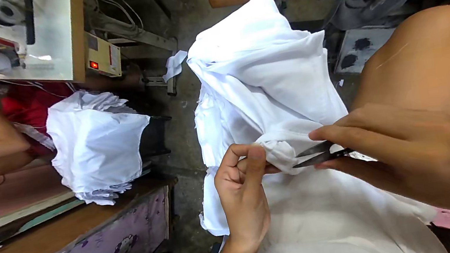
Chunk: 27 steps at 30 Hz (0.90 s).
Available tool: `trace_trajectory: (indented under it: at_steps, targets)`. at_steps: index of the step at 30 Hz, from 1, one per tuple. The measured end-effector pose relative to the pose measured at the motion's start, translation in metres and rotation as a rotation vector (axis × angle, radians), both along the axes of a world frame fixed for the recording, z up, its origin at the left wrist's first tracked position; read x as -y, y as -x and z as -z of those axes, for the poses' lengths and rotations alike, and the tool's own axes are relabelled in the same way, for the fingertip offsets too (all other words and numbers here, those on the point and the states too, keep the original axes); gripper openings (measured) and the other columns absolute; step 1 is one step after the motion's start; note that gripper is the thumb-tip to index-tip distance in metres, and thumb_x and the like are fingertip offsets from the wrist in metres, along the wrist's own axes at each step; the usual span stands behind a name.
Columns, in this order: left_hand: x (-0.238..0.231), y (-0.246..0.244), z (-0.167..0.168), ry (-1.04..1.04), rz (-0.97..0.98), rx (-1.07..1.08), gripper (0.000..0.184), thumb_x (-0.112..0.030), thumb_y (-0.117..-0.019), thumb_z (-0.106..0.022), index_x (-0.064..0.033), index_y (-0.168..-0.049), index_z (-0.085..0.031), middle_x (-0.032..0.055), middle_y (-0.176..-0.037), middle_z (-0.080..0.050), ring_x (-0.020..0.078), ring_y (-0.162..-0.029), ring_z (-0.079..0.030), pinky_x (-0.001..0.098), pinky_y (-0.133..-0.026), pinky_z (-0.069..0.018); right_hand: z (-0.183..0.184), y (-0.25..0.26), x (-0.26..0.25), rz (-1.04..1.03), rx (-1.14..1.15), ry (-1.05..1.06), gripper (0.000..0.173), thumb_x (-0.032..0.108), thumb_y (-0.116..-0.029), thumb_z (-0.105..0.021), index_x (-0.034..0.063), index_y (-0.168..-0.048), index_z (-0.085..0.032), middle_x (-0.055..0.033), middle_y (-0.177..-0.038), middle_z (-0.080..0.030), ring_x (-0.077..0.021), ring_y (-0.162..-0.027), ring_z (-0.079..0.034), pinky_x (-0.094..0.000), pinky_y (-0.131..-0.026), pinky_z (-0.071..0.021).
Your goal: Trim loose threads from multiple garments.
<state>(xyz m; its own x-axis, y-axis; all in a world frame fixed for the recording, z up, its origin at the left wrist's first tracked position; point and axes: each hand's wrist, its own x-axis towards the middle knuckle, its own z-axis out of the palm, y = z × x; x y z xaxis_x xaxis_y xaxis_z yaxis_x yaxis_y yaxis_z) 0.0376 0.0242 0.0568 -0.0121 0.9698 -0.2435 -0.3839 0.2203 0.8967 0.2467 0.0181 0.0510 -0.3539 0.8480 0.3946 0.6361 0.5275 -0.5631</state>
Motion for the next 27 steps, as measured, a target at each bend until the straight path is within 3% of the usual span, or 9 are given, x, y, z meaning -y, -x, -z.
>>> trace_trajectory:
  at_steps: [15,27]
  targets:
    - [0.0032,0.0038,0.003,-0.138,0.032,-0.141,0.004,-0.01,-0.0986,-0.065,-0.0111,-0.096,-0.068,-0.0016,-0.081,-0.076,0.0054,-0.075,-0.074,0.0227,-0.074,-0.0623,-0.0057,0.0061,-0.0015,-0.078,0.072,-0.054,0.025,0.02,-0.1052,-0.056,0.0017,-0.105,-0.074,-0.0073,-0.072,-0.06,-0.0191,-0.061,-0.052,-0.0311,-0.056,-0.0379]
    - [0.0028,0.0046,0.0043,-0.196,0.043,-0.19,0.002,-0.012,-0.099,-0.065,-0.0127,-0.098,-0.067,-0.0039,-0.082,-0.076,0.0034,-0.075,-0.073,0.0206,-0.074,-0.0616,-0.0065,0.0023,-0.0033,-0.105,0.068,0.011,0.032,0.029,-0.1056,-0.053,0.0046,-0.103,-0.074,-0.0027,-0.068,-0.055,-0.0149,-0.059,-0.05,-0.0279,-0.052,-0.0353]
